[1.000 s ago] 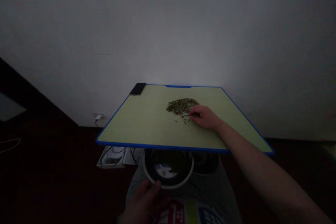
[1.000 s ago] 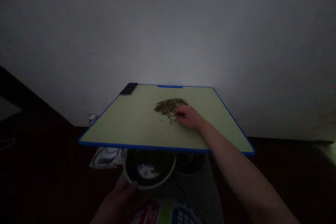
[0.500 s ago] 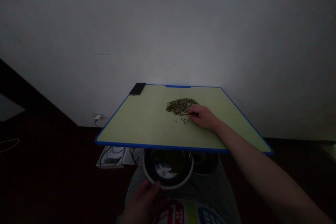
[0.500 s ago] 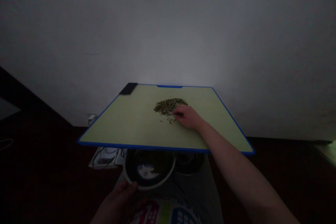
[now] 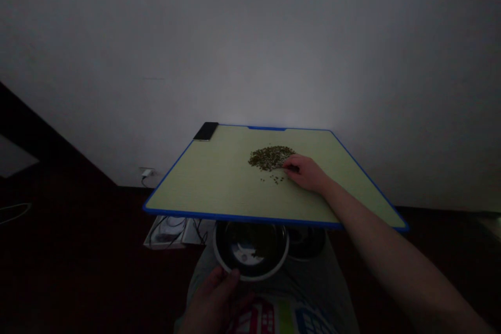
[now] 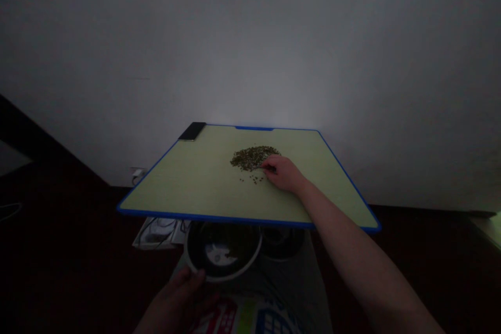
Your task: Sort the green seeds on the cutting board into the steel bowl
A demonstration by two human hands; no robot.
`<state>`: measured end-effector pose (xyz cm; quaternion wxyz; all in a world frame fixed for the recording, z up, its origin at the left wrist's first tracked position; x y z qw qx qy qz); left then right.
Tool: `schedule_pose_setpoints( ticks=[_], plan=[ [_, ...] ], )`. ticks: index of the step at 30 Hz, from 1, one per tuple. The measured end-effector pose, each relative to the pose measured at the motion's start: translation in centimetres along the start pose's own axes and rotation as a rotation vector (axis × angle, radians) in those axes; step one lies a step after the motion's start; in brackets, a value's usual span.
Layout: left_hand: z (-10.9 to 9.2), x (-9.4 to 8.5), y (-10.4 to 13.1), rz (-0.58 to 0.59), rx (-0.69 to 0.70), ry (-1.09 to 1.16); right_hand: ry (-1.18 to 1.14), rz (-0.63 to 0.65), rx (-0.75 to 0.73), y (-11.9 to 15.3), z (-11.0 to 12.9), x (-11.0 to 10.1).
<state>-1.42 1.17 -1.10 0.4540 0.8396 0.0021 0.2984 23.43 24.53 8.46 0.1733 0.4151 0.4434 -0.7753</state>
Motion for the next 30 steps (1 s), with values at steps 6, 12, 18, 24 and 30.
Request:
schedule_pose_setpoints(
  ticks=[6, 12, 18, 24, 30],
  plan=[
    [-0.18, 0.3, 0.19, 0.021, -0.003, 0.013, -0.015, 0.001, -0.005, -0.17, 0.02, 0.14],
    [-0.26, 0.25, 0.43, -0.019, 0.019, -0.012, -0.026, -0.001, -0.023, -0.31, 0.26, 0.1],
    [-0.12, 0.08, 0.19, 0.001, 0.003, 0.021, -0.033, 0.005, -0.038, -0.27, 0.38, 0.02],
    [-0.07, -0.03, 0.01, 0.003, -0.007, 0.004, -0.033, 0.013, -0.048, -0.32, 0.32, 0.23],
    [-0.15, 0.11, 0.32, -0.027, -0.011, 0.004, -0.045, 0.013, -0.05, -0.37, 0.0, 0.65]
  ],
)
Point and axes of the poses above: each hand's wrist, its own y-axis away from the middle knuckle, its own x-axis out of the palm, z = x × y, the point moved 4 cm from there along -y, towards the middle knuckle, and after that the axes turned 15 degrees about -x, right-handed, at the moved point
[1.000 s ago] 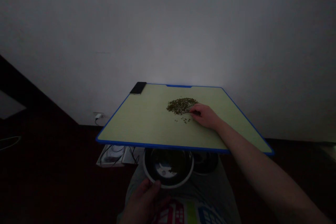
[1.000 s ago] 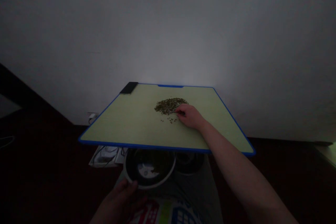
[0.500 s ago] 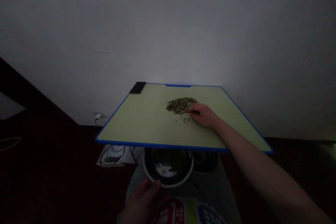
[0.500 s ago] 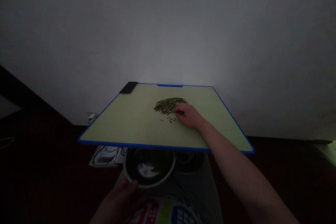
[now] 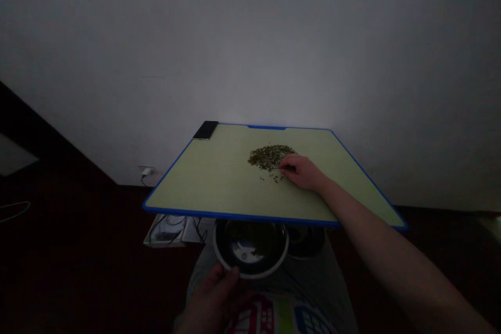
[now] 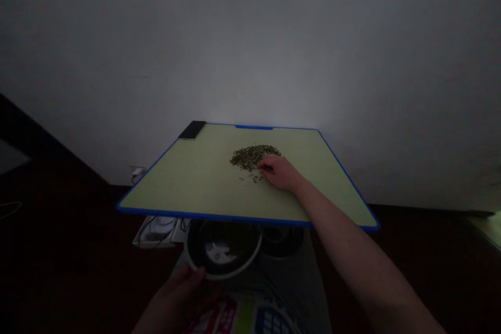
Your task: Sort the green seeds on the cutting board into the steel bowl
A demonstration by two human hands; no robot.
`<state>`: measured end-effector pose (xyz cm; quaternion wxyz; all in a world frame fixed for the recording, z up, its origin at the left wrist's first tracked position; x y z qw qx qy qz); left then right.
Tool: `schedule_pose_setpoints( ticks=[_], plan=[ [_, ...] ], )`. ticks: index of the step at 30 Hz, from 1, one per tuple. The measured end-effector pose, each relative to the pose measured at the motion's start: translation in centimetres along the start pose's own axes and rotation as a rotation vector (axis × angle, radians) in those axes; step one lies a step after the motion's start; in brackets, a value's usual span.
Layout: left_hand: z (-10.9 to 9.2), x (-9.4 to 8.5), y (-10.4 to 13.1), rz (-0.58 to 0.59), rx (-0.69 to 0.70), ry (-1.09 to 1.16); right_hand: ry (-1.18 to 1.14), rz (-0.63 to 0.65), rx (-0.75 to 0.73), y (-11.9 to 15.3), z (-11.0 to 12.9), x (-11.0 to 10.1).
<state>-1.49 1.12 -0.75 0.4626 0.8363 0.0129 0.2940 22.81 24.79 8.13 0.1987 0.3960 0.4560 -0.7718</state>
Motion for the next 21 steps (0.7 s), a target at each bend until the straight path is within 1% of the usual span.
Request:
schedule_pose_setpoints(
  ticks=[6, 13, 21],
  plan=[
    [0.0, 0.3, 0.0, 0.062, 0.016, 0.035, -0.048, 0.012, -0.017, 0.0, 0.4, -0.1],
    [-0.1, 0.1, 0.0, 0.028, 0.023, -0.021, -0.079, 0.048, -0.033, -0.2, 0.9, 0.1],
    [0.0, 0.2, 0.1, 0.046, 0.026, 0.012, -0.087, 0.059, 0.038, -0.7, 1.4, 0.6]
  ],
)
Point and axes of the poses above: each hand's wrist, its own y-axis away from the middle knuckle, its own x-axis out of the palm, z = x × y, the point moved 4 cm from there along -y, towards the middle knuckle, and after that the axes turned 15 degrees about -x, right-handed, at the moved point
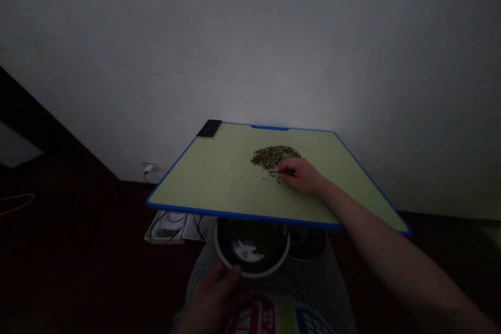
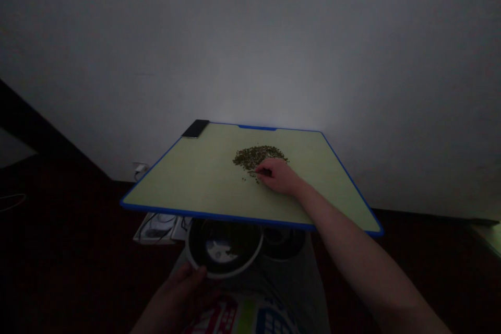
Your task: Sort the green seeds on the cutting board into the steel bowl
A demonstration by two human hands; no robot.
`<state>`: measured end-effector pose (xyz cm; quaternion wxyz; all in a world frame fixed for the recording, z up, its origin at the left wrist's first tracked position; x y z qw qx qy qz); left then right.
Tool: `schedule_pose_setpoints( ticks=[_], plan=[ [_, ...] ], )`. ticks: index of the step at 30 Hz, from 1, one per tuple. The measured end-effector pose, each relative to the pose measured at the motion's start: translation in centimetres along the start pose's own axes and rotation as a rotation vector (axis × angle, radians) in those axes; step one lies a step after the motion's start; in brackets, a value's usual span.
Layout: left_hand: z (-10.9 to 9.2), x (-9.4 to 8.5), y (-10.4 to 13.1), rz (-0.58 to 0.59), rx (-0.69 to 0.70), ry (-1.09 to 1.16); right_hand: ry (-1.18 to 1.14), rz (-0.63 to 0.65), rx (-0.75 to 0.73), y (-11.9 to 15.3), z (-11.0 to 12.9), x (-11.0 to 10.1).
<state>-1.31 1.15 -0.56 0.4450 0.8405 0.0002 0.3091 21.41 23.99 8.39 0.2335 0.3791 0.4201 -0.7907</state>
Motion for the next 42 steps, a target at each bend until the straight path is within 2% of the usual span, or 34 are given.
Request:
schedule_pose_setpoints(
  ticks=[7, 13, 16, 20, 23, 25, 28, 31, 32, 37, 42],
  plan=[
    [0.1, -0.1, -0.2, 0.007, 0.013, -0.002, 0.049, 0.056, -0.016, -0.7, 1.8, 0.7],
    [0.2, -0.1, -0.3, 0.018, 0.001, 0.009, 0.066, 0.032, 0.012, -1.3, 2.5, 1.3],
    [0.2, 0.0, -0.3, 0.016, -0.004, 0.014, 0.012, -0.03, 0.073, -1.2, 1.6, 0.9],
    [0.1, 0.1, -0.3, -0.004, -0.005, 0.013, -0.115, -0.201, 0.206, -1.2, -0.6, -1.0],
    [0.0, 0.2, -0.1, -0.008, 0.002, 0.003, -0.175, -0.296, 0.271, -2.0, -1.7, -2.7],
    [0.0, 0.2, -0.1, 0.004, 0.008, 0.004, -0.17, -0.298, 0.264, -3.1, -1.9, -3.4],
    [0.1, 0.0, -0.2, -0.001, 0.012, 0.023, -0.145, -0.333, 0.245, -4.5, -2.0, -3.4],
    [0.1, -0.3, -0.4, -0.012, 0.012, 0.013, -0.161, -0.413, 0.251, -4.4, -2.1, -2.3],
    [0.0, -0.3, -0.4, -0.008, 0.011, 0.005, -0.132, -0.405, 0.263, -4.1, -2.1, -1.7],
    [0.0, -0.1, -0.2, 0.019, 0.009, -0.002, 0.065, -0.204, 0.236, -2.6, -1.3, 0.2],
    [-0.3, 0.4, 0.4, -0.035, 0.006, 0.012, 0.125, -0.161, 0.253, -2.7, -0.7, 0.2]
  ],
)
Point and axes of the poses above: each hand's wrist, its own y-axis away from the middle knuckle, its own x-axis out of the palm, z = x × y, the point moved 4 cm from there along -y, towards the middle knuckle, and after that the axes turned 15 degrees about -x, right-handed, at the moved point
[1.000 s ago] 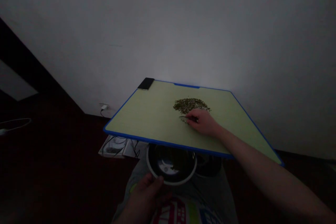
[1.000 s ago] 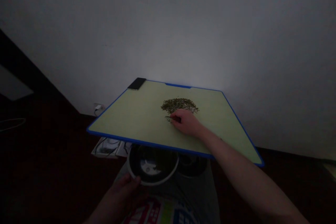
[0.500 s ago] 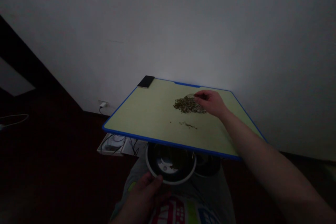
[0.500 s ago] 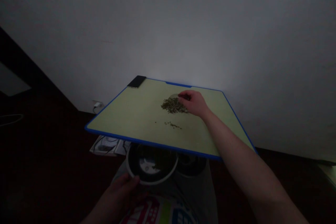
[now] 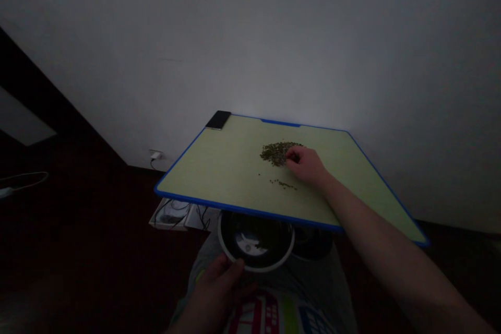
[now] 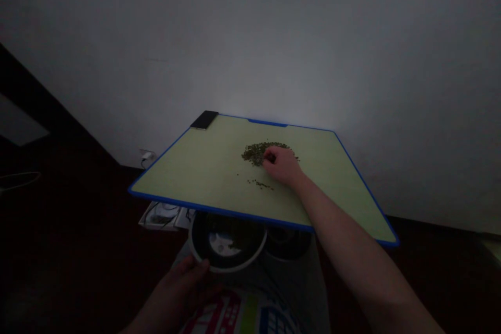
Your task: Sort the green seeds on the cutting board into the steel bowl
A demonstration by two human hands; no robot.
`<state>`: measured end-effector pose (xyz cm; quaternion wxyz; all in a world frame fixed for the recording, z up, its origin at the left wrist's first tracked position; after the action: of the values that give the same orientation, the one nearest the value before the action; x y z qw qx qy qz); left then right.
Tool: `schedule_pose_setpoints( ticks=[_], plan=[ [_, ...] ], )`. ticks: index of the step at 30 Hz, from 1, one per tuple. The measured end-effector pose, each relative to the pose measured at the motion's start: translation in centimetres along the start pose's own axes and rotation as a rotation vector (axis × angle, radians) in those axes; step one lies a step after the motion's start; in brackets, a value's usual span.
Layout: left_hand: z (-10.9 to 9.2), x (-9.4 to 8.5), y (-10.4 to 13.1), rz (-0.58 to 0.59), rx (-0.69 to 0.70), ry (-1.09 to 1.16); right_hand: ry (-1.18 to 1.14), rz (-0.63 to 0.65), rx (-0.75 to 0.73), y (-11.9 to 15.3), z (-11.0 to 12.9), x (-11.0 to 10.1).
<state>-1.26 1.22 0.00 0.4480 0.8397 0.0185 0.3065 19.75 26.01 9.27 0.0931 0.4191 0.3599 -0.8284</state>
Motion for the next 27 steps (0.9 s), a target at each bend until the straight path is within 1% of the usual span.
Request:
schedule_pose_setpoints(
  ticks=[4, 8, 11, 15, 19, 27],
  plan=[
    [-0.2, 0.0, 0.1, 0.001, 0.006, 0.006, 0.011, 0.019, 0.013, -0.1, -0.1, 0.1],
    [-0.3, 0.1, 0.2, 0.012, -0.001, 0.005, 0.008, 0.014, 0.021, 0.1, -0.7, -0.1],
    [-0.2, 0.1, 0.4, 0.009, 0.001, 0.004, -0.012, 0.054, 0.023, 0.2, -0.9, -0.2],
    [-0.1, -0.1, 0.2, 0.038, 0.004, 0.001, 0.005, 0.118, 0.009, 0.1, -0.6, -0.3],
    [0.1, -0.5, -0.2, 0.036, -0.006, -0.002, 0.03, 0.135, 0.013, 0.0, -0.4, -0.5],
    [0.1, -0.5, -0.3, 0.045, 0.0, -0.007, 0.063, 0.16, 0.029, -0.1, -1.0, -0.9]
  ],
)
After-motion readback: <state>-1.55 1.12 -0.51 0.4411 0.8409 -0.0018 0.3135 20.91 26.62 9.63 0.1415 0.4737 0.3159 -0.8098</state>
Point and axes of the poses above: each hand's wrist, its own y-axis away from the middle knuckle, its own x-axis out of the palm, z = x × y, the point moved 4 cm from there along -y, towards the middle knuckle, and after that the axes turned 15 degrees about -x, right-handed, at the moved point
